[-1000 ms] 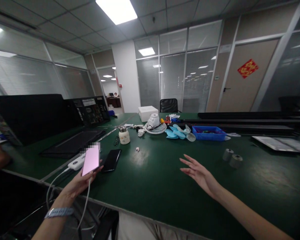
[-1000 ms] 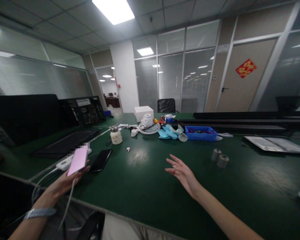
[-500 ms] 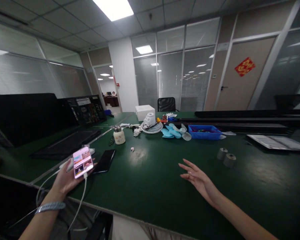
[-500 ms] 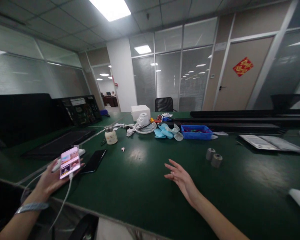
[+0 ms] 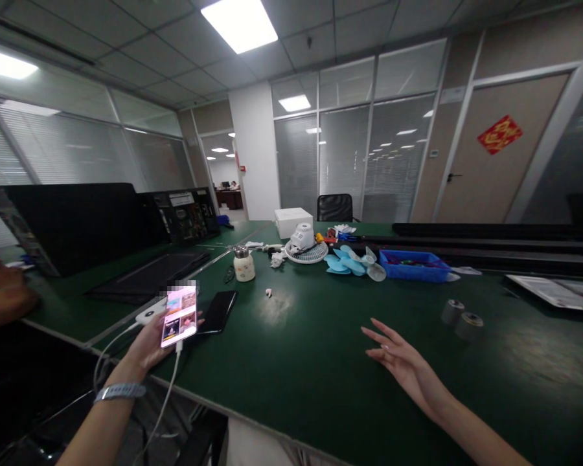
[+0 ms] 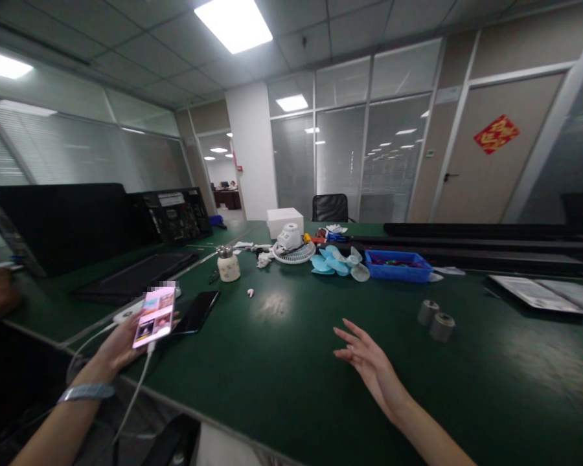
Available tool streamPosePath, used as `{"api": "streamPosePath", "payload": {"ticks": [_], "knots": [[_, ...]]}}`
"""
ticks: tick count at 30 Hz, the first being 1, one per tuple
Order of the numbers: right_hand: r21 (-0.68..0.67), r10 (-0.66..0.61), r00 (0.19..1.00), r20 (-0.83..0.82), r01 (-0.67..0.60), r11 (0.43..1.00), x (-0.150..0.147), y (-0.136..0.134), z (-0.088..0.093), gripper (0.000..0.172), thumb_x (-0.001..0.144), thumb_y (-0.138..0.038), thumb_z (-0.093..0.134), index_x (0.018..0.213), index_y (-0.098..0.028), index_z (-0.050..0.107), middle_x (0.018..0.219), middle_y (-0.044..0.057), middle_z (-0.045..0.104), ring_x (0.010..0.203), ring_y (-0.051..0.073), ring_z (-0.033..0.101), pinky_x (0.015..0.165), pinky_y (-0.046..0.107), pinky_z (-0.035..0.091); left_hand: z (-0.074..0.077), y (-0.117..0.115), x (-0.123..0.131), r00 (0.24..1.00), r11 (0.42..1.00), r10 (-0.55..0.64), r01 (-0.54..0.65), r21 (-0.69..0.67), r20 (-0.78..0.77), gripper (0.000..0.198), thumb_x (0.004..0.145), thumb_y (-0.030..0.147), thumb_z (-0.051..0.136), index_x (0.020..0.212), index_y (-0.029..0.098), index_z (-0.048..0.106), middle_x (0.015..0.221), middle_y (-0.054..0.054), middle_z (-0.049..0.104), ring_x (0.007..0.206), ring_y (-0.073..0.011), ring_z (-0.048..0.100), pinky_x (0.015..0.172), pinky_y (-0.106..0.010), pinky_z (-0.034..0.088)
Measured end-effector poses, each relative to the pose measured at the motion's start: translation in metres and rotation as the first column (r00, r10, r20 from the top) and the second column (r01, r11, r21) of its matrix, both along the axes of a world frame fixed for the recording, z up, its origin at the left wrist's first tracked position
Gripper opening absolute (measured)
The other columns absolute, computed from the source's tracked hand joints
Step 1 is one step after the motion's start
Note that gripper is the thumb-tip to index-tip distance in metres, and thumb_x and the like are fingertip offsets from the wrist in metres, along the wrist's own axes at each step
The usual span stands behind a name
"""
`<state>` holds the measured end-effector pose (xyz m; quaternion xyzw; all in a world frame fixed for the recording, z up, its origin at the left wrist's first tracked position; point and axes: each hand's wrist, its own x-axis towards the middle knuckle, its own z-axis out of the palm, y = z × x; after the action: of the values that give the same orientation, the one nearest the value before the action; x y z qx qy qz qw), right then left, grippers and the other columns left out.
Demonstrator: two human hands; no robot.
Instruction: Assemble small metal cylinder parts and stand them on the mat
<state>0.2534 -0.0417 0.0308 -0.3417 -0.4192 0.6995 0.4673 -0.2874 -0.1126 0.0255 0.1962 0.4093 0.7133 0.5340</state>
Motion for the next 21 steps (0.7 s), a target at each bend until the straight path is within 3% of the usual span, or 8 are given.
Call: {"api": "streamPosePath", "payload": {"ticks": [8,16,21], "knots": [[-0.008,-0.015,1.000,0.022,0.015,1.000,0.000,0.000,0.000,0.062,0.066,-0.038,0.075,0.124,-0.027,0.057,0.130,0.010,0.057,0.091,0.023,0.065,0.105,0.047,0.036,0.013,-0.005,0.018,0.996,0.993,0.052,-0.059,-0.099,-0.079,0.054,0.090,0.020,0.046,0.140,0.003,0.039,0.099,-0.021,0.072,0.082,-0.0298,0.071,0.070,-0.040,0.060],[-0.008,-0.019,1.000,0.018,0.019,1.000,0.001,0.002,-0.004,0.063,0.066,-0.037,0.074,0.126,-0.026,0.056,0.130,0.010,0.057,0.090,0.022,0.065,0.103,0.045,0.039,0.010,-0.010,0.022,0.963,0.986,0.029,-0.071,-0.148,-0.269,0.052,0.075,0.000,0.061,0.126,0.009,0.056,0.103,-0.019,0.071,0.082,-0.0277,0.072,0.070,-0.032,0.061],[0.012,-0.017,0.999,0.030,0.016,1.000,0.002,0.003,-0.006,0.062,0.069,-0.036,0.072,0.127,-0.026,0.055,0.131,0.010,0.056,0.091,0.023,0.065,0.100,0.043,0.042,0.008,-0.010,0.019,0.963,0.986,0.047,-0.087,-0.140,-0.266,0.049,0.079,0.006,0.058,0.128,0.008,0.053,0.101,-0.019,0.072,0.080,-0.0281,0.072,0.068,-0.034,0.061]]}}
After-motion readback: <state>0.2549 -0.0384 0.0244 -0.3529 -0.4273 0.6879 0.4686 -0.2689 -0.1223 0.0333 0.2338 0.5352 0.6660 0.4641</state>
